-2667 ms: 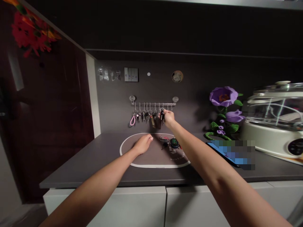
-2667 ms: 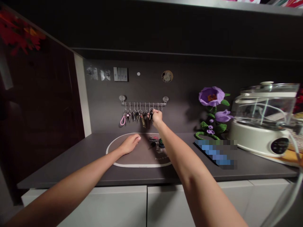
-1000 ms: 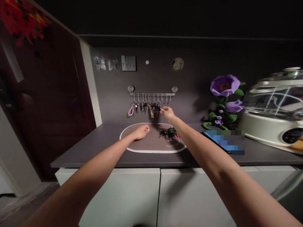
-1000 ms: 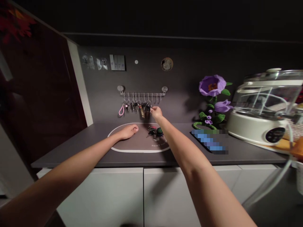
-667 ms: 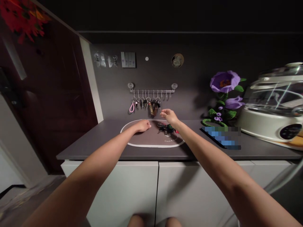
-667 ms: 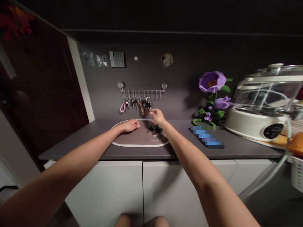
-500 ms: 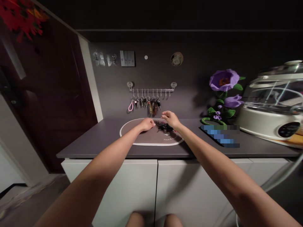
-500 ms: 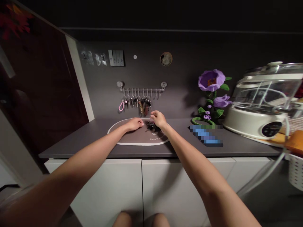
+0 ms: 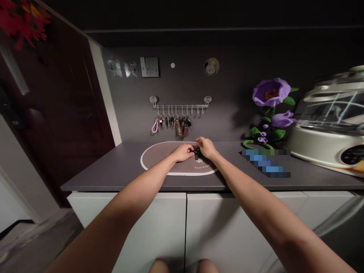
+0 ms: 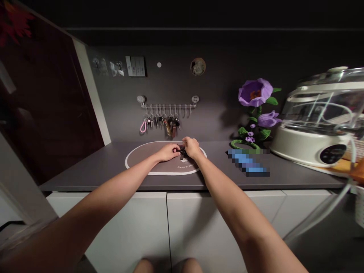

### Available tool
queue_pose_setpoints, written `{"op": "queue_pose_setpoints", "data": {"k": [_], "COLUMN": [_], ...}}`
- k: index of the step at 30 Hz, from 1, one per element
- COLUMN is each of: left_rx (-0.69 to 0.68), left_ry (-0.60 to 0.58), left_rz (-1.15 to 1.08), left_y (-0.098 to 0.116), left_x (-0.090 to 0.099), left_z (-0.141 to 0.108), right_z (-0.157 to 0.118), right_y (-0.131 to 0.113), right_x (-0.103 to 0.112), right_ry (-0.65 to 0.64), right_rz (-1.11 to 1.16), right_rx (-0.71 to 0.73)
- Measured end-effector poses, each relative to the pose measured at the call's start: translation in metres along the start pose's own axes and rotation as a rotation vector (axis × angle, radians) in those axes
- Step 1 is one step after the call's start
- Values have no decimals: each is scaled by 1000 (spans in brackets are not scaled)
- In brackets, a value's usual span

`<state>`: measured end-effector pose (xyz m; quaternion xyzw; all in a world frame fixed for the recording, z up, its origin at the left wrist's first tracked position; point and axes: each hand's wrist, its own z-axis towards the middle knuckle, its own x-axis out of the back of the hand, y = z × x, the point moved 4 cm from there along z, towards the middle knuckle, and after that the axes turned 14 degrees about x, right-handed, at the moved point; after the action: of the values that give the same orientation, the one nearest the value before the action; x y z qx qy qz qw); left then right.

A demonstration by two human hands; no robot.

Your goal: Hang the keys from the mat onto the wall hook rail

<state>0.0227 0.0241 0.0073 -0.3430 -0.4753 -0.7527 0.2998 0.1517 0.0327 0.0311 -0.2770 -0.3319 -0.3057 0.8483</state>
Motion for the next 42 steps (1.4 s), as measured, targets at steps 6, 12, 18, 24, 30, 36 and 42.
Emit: {"op": "queue_pose_setpoints", "data": {"k": [6,12,18,24,30,36,42], "left_rx": [63,212,273,343,325,309,384], "left_ry": [-115,-263,-225,-256,-214,-175,-83], "left_rz": [-105,-431,-667,-939,-1066,-1127,-1081], "left_y": [-2,-7,-12,-12,-11,-10,-14], "left_x": [4,7,12,13,19,23,29], "left_z": [-3,-4,0,1,1,3,2], "right_z": [3,2,2,1,0,2,3], "right_y": [-1,-3,-8,-19,-26,-27,-26], "right_x": [-3,-1,1,4,3,3,10], "right_ry": [-25,-23,-27,-19,-28,9,108], "right_rz": [-104,-125,-130,-46,23,25,129], "right_rx": [40,71,111,157,206,281,237]}}
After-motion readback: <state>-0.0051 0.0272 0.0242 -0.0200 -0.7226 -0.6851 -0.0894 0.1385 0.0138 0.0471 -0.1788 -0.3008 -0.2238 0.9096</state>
